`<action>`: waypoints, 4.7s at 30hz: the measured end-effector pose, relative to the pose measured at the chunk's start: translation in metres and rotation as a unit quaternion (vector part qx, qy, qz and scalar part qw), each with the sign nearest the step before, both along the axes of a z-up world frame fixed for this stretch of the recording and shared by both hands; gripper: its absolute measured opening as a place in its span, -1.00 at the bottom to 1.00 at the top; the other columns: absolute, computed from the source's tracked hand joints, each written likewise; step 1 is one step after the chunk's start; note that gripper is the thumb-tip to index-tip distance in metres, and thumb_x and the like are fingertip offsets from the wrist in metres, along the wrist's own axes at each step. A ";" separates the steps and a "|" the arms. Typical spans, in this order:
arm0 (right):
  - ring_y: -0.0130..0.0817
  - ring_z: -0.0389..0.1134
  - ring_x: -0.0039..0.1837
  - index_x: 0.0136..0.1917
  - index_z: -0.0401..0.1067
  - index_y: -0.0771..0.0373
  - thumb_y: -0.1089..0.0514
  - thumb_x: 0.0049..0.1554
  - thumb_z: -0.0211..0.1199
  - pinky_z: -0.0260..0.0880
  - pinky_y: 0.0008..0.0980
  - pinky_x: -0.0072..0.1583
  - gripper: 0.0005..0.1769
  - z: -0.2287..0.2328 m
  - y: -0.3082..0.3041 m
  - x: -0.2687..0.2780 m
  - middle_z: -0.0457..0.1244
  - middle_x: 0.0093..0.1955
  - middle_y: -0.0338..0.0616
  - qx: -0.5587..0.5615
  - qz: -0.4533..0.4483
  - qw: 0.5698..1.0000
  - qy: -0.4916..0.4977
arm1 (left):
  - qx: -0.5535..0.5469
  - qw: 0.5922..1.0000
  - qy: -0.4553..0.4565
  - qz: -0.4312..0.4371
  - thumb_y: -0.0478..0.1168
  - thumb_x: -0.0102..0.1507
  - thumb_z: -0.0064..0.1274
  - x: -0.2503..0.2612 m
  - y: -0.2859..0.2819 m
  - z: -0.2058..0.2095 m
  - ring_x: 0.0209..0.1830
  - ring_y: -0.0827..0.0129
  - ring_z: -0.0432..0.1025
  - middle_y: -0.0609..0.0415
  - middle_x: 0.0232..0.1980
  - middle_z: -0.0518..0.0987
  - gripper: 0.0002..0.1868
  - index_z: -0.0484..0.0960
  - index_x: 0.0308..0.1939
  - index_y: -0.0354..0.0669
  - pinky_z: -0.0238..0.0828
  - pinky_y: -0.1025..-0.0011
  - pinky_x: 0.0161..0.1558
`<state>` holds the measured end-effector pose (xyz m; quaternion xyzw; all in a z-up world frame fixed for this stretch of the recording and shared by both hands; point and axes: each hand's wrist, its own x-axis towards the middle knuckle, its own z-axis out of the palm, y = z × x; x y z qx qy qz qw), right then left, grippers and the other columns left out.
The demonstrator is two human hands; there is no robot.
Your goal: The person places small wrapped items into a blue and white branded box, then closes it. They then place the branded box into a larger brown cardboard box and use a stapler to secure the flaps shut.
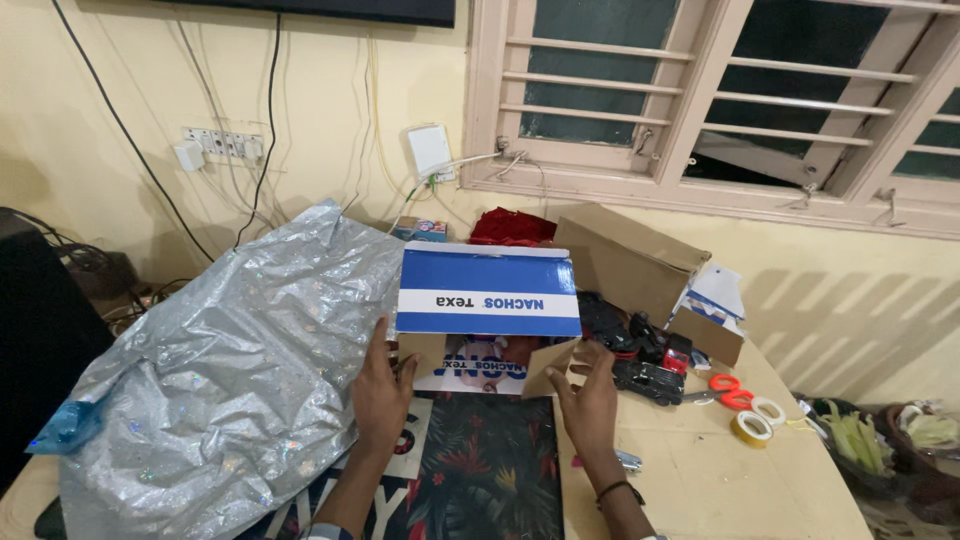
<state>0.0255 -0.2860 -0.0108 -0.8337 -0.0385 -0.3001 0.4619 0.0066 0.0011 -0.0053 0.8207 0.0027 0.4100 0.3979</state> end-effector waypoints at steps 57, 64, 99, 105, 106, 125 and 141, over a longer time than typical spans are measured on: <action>-0.38 0.47 0.10 0.35 0.34 0.33 0.25 0.15 0.26 0.47 -0.34 0.13 -0.51 -0.007 -0.044 -0.014 0.46 0.11 -0.05 0.192 0.312 0.911 0.189 | 0.018 0.991 -0.018 -0.134 -0.44 0.20 0.12 -0.035 0.020 0.009 0.09 0.15 0.58 -0.07 0.17 0.57 -0.33 0.51 0.39 0.13 0.54 0.35 0.05; -0.39 0.45 0.17 0.37 0.27 0.39 0.23 0.14 0.26 0.46 -0.34 0.17 -0.45 0.006 -0.019 -0.016 0.41 0.17 -0.01 0.150 0.259 0.952 0.061 | -0.168 0.965 0.008 -0.200 -0.34 0.38 -0.20 -0.006 0.034 -0.020 0.16 0.18 0.61 -0.09 0.20 0.66 -0.43 0.28 0.51 -0.03 0.55 0.33 0.19; -0.20 0.51 0.04 0.59 0.09 0.17 -0.04 0.20 0.22 0.51 -0.28 0.05 -0.22 0.111 0.003 -0.021 0.31 0.32 0.10 -0.004 0.153 0.988 -0.012 | 0.068 0.977 -0.196 -0.049 -0.32 0.21 0.27 -0.015 0.009 0.060 0.09 -0.04 0.36 -0.21 0.15 0.49 -0.15 0.20 0.53 -0.30 0.33 0.09 0.12; -0.20 0.45 -0.01 0.41 0.32 0.14 0.20 0.12 0.30 0.49 -0.23 -0.02 -0.41 0.118 0.011 -0.019 0.31 0.31 0.07 -0.074 0.162 0.982 -0.066 | 0.084 0.982 -0.166 0.019 -0.33 0.18 0.25 -0.016 0.013 0.066 0.17 -0.02 0.36 -0.17 0.19 0.52 -0.23 0.32 0.47 -0.13 0.31 0.10 0.22; -0.23 0.45 0.02 0.41 0.33 0.14 0.21 0.14 0.29 0.50 -0.24 -0.01 -0.44 0.116 0.014 -0.018 0.32 0.31 0.05 -0.068 0.168 0.981 -0.072 | 0.048 0.988 -0.146 0.005 -0.32 0.19 0.25 -0.018 0.015 0.062 0.15 -0.01 0.36 -0.19 0.19 0.50 -0.19 0.27 0.49 -0.18 0.33 0.12 0.18; -0.38 0.53 0.00 0.26 0.52 0.20 0.16 0.16 0.35 0.51 -0.41 0.01 -0.61 0.109 0.017 -0.002 0.47 0.05 -0.08 0.030 0.123 0.989 -0.075 | -0.059 0.983 -0.082 -0.152 -0.15 0.43 -0.04 0.003 0.033 0.077 0.46 0.05 0.35 -0.16 0.53 0.35 -0.63 0.52 0.29 -0.16 0.35 0.19 0.32; -0.42 0.52 -0.08 0.10 0.57 0.33 0.23 0.16 0.35 0.50 -0.41 -0.07 -0.76 0.112 0.030 0.010 0.47 0.00 -0.05 0.039 0.034 0.990 -0.130 | -0.084 0.981 -0.104 -0.139 -0.18 0.47 -0.14 0.000 0.036 0.071 0.39 0.10 0.44 -0.15 0.37 0.54 -0.61 0.50 0.35 -0.17 0.32 0.27 0.33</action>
